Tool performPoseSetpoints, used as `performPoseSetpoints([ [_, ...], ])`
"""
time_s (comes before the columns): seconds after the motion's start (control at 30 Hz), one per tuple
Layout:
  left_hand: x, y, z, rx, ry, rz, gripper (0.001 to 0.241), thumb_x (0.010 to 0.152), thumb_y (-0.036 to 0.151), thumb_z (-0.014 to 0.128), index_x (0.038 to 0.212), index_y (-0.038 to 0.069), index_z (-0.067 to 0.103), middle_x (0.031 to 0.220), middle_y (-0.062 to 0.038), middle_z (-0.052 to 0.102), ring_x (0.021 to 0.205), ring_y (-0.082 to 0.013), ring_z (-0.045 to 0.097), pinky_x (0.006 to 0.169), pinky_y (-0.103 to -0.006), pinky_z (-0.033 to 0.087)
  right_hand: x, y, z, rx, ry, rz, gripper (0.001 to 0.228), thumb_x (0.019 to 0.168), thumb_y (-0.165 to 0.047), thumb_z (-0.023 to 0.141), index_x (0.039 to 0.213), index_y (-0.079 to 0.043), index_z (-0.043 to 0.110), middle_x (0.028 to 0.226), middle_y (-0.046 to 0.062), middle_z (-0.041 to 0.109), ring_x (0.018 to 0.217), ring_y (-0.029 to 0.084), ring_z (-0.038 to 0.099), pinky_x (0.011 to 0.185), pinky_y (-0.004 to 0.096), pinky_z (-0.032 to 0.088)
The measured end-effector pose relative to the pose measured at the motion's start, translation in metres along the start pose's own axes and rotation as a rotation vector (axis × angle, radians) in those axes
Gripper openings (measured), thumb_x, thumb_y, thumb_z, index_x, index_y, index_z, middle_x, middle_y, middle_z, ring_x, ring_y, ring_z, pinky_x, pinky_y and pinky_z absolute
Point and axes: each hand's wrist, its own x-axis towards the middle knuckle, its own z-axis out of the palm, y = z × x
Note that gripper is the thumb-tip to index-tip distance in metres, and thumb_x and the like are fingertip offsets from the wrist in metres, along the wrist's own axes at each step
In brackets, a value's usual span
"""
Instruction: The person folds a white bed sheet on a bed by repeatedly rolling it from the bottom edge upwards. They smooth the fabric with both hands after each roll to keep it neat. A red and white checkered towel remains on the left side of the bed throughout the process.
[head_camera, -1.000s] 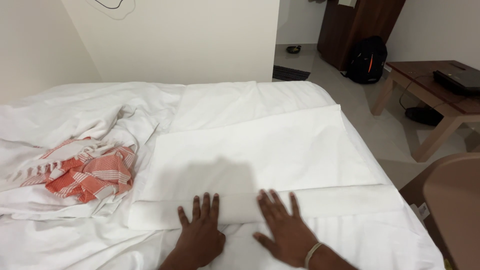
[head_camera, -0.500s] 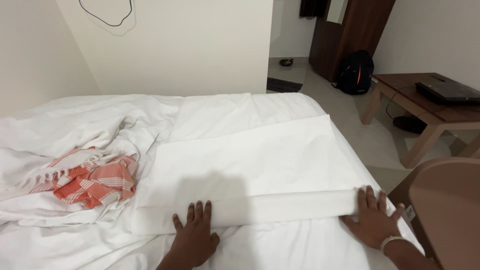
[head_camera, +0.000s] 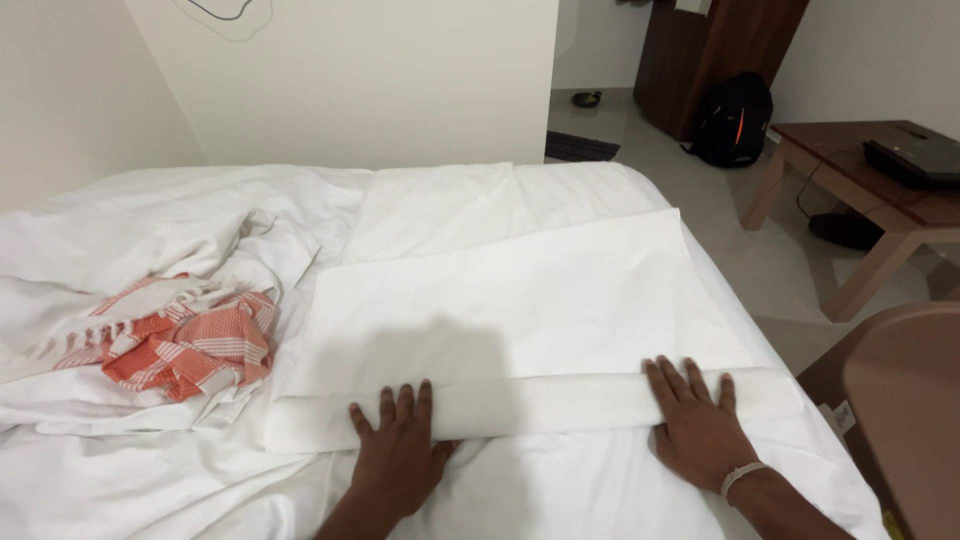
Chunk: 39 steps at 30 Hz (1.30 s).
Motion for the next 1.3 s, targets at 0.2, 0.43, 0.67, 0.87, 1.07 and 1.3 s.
performPoseSetpoints([
  [0.2, -0.009, -0.006, -0.028, -0.098, -0.133, -0.229, 0.108, 0.091, 0.078, 0.051, 0.163, 0.01, 0.008, 0.169, -0.025, 0.003, 0.156, -0.0501, 0.0, 0.111, -0.0826, 0.001, 0.021, 0.037, 0.024, 0.149, -0.057, 0.263, 0.11, 0.088, -0.067, 0.059, 0.164, -0.016, -0.002, 0.171, 0.016, 0.001, 0.157, 0.04, -0.005, 0.115, 0.077, -0.001],
  [0.43, -0.015, -0.007, -0.025, -0.021, -0.082, -0.232, 0.109, 0.091, 0.074, 0.055, 0.163, 0.007, 0.007, 0.17, -0.025, 0.002, 0.155, -0.0512, -0.001, 0.111, -0.0813, 0.0, 0.007, 0.03, 0.017, 0.172, 0.092, 0.244, 0.11, 0.083, -0.054, 0.068, 0.163, -0.014, 0.003, 0.171, 0.013, 0.003, 0.157, 0.038, -0.007, 0.116, 0.074, -0.001],
  [0.67, -0.003, 0.008, -0.008, 0.08, 0.01, 0.099, 0.079, 0.102, 0.036, 0.053, 0.159, 0.002, 0.011, 0.167, -0.024, 0.012, 0.155, -0.0428, 0.009, 0.119, -0.0717, 0.009, -0.01, -0.014, -0.001, 0.014, 0.188, -0.237, 0.083, 0.092, -0.018, 0.053, 0.164, -0.02, 0.012, 0.174, 0.005, 0.012, 0.157, 0.022, 0.004, 0.126, 0.054, 0.003],
  [0.87, 0.002, 0.007, -0.007, 0.044, -0.001, 0.116, 0.072, 0.105, 0.032, 0.048, 0.159, 0.002, 0.011, 0.166, -0.022, 0.015, 0.154, -0.0422, 0.014, 0.119, -0.07, 0.013, 0.008, -0.009, 0.014, 0.129, 0.152, -0.242, 0.079, 0.096, -0.021, 0.054, 0.164, -0.018, 0.015, 0.168, 0.005, 0.021, 0.152, 0.023, 0.019, 0.125, 0.046, 0.015],
  [1.07, 0.006, -0.001, 0.004, 0.091, -0.043, 0.135, 0.063, 0.11, 0.027, 0.038, 0.16, 0.001, 0.009, 0.168, -0.022, 0.012, 0.156, -0.0399, 0.012, 0.118, -0.0735, 0.016, 0.005, -0.003, 0.021, 0.142, 0.158, -0.238, 0.071, 0.097, -0.018, 0.055, 0.16, -0.016, 0.023, 0.159, 0.008, 0.039, 0.149, 0.024, 0.035, 0.125, 0.041, 0.025],
  [1.3, -0.013, -0.002, 0.0, 0.187, -0.11, 0.138, 0.064, 0.105, 0.01, 0.039, 0.16, -0.003, 0.011, 0.169, -0.023, 0.013, 0.157, -0.0381, 0.012, 0.115, -0.0755, 0.021, -0.021, -0.007, 0.01, 0.132, 0.036, -0.254, 0.067, 0.101, -0.024, 0.053, 0.159, -0.016, 0.02, 0.163, 0.004, 0.033, 0.152, 0.023, 0.03, 0.126, 0.041, 0.024],
])
